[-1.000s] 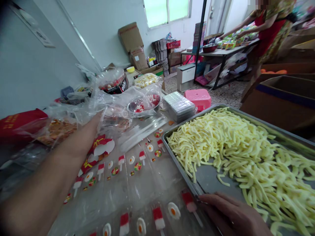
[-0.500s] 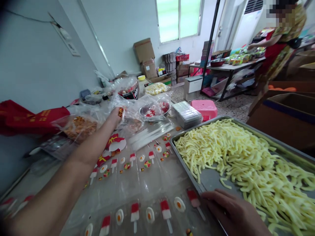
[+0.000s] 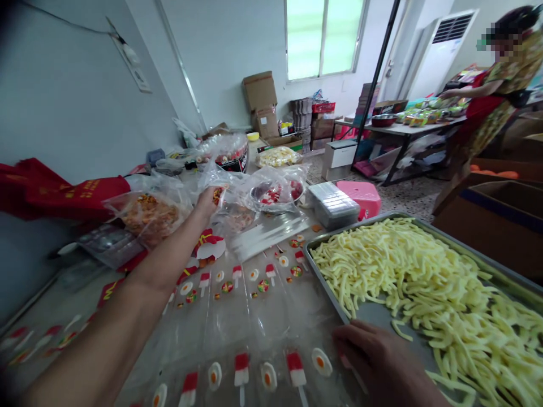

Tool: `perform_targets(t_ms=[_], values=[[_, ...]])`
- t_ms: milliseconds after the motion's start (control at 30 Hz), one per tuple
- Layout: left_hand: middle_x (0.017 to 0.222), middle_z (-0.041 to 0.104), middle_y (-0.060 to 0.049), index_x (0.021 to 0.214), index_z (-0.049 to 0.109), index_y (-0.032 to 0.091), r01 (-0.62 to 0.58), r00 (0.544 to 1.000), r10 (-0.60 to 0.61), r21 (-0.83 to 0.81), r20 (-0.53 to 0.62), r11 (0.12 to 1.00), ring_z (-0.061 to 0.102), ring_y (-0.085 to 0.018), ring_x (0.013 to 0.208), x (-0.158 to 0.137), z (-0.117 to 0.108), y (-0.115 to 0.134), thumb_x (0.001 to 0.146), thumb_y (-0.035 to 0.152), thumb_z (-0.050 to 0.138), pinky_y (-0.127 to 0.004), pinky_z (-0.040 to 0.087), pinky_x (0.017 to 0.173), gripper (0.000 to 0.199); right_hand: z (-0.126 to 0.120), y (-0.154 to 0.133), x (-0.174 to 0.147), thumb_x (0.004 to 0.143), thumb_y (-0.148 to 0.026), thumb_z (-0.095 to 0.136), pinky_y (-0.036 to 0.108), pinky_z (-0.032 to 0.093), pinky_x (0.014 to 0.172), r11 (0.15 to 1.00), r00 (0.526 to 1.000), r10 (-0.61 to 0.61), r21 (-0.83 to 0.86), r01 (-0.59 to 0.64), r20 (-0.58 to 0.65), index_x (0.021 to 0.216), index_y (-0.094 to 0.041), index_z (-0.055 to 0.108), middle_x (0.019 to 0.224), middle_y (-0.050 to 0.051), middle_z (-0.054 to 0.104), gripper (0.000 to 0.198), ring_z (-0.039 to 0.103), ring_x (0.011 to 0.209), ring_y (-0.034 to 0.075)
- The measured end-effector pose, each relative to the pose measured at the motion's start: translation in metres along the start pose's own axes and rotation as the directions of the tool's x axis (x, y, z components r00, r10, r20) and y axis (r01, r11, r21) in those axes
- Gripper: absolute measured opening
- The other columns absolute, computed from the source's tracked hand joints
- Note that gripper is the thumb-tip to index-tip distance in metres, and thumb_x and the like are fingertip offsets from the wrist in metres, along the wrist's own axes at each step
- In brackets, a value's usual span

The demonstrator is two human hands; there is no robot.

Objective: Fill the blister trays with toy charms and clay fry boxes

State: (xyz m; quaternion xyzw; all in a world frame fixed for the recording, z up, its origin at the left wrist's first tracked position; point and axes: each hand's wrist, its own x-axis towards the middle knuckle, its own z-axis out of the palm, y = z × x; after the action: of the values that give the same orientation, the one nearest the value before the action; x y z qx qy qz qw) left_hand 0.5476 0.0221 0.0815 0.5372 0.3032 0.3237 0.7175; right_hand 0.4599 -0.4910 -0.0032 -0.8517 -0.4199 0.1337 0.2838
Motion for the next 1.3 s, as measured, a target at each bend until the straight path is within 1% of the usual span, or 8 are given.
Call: perform_targets(t_ms=[167,267,367,467,567,767,1000,1300], values=[[0.058,0.056,0.002,0.074,0.063,0.011,-0.062,0.998,0.061,-0.021,-0.032,0.998,0.047,-0.007,0.048,-0.017,-0.019,0.021,0.073,0.014,0.072,-0.019,0.04,0.046,0.01,-0.014,-0.027,0.033,0.093,-0.044,0.059,0.029,0.054,0.065,0.991,0.992,-0.032,0.124,0.047,-0.12,0.094,-0.027,0.08,0.083,0.005,0.077,0.026,0.071,0.071,0.02],[0.052,0.054,0.003,0.066,0.059,0.014,-0.097,0.995,0.098,-0.062,0.012,0.993,0.047,-0.007,0.045,-0.051,-0.039,0.037,0.068,0.018,0.072,-0.019,0.039,0.045,0.014,-0.019,-0.07,0.08,0.09,-0.05,0.066,0.028,0.053,0.061,0.955,0.977,-0.043,0.279,0.103,-0.211,0.102,-0.024,0.079,0.078,0.004,0.075,0.031,0.068,0.066,0.019],[0.051,0.055,0.003,0.066,0.059,0.016,-0.091,0.993,0.097,-0.088,0.065,0.992,0.049,-0.008,0.045,-0.094,-0.059,0.046,0.066,0.021,0.073,-0.019,0.04,0.046,0.015,-0.015,-0.125,0.141,0.09,-0.055,0.066,0.026,0.052,0.058,0.813,0.95,-0.061,0.537,0.226,-0.307,0.114,-0.021,0.073,0.08,0.003,0.072,0.042,0.065,0.067,0.016],[0.051,0.055,0.004,0.068,0.058,0.017,-0.046,0.995,0.055,-0.101,0.084,0.994,0.049,-0.008,0.044,-0.147,-0.083,0.036,0.063,0.022,0.076,-0.018,0.038,0.045,0.019,0.003,-0.175,0.192,0.084,-0.056,0.071,0.027,0.057,0.062,0.581,0.986,-0.01,0.802,0.139,-0.164,0.116,-0.021,0.069,0.099,0.005,0.072,0.048,0.068,0.075,0.016],[0.052,0.056,0.004,0.066,0.058,0.017,0.026,0.998,-0.019,-0.111,0.06,0.993,0.048,-0.007,0.042,-0.206,-0.118,0.011,0.061,0.023,0.079,-0.019,0.037,0.043,0.022,0.042,-0.209,0.208,0.07,-0.047,0.086,0.025,0.057,0.065,0.447,0.994,-0.087,0.894,-0.024,0.07,0.103,-0.02,0.072,0.09,0.003,0.073,0.045,0.068,0.071,0.013],[0.053,0.055,0.004,0.071,0.06,0.016,0.074,0.991,-0.082,-0.075,-0.109,0.994,0.051,-0.008,0.043,-0.322,-0.199,-0.028,0.066,0.033,0.08,-0.019,0.035,0.042,0.027,0.131,-0.243,0.165,0.049,-0.037,0.098,0.023,0.055,0.061,0.455,0.909,-0.21,0.859,-0.235,0.36,0.094,-0.018,0.074,0.073,0.0,0.075,0.054,0.067,0.06,0.011],[0.067,0.059,0.006,0.085,0.057,0.02,0.088,0.943,-0.095,-0.036,-0.319,0.995,0.052,-0.007,0.05,-0.444,-0.249,-0.053,0.061,0.039,0.09,-0.019,0.041,0.048,0.045,0.184,-0.26,0.07,0.069,-0.048,0.088,0.024,0.053,0.056,0.444,0.757,-0.289,0.783,-0.436,0.586,0.098,-0.02,0.066,0.073,0.002,0.075,0.046,0.07,0.059,0.016],[0.07,0.058,0.005,0.086,0.057,0.019,0.153,0.947,-0.185,-0.138,-0.263,0.978,0.05,-0.007,0.055,-0.505,-0.294,-0.065,0.06,0.028,0.093,-0.019,0.042,0.051,0.045,0.206,-0.285,0.011,0.08,-0.058,0.076,0.021,0.043,0.047,0.473,0.627,-0.325,0.696,-0.54,0.708,0.099,-0.023,0.053,0.067,-0.001,0.072,0.045,0.066,0.052,0.016]])
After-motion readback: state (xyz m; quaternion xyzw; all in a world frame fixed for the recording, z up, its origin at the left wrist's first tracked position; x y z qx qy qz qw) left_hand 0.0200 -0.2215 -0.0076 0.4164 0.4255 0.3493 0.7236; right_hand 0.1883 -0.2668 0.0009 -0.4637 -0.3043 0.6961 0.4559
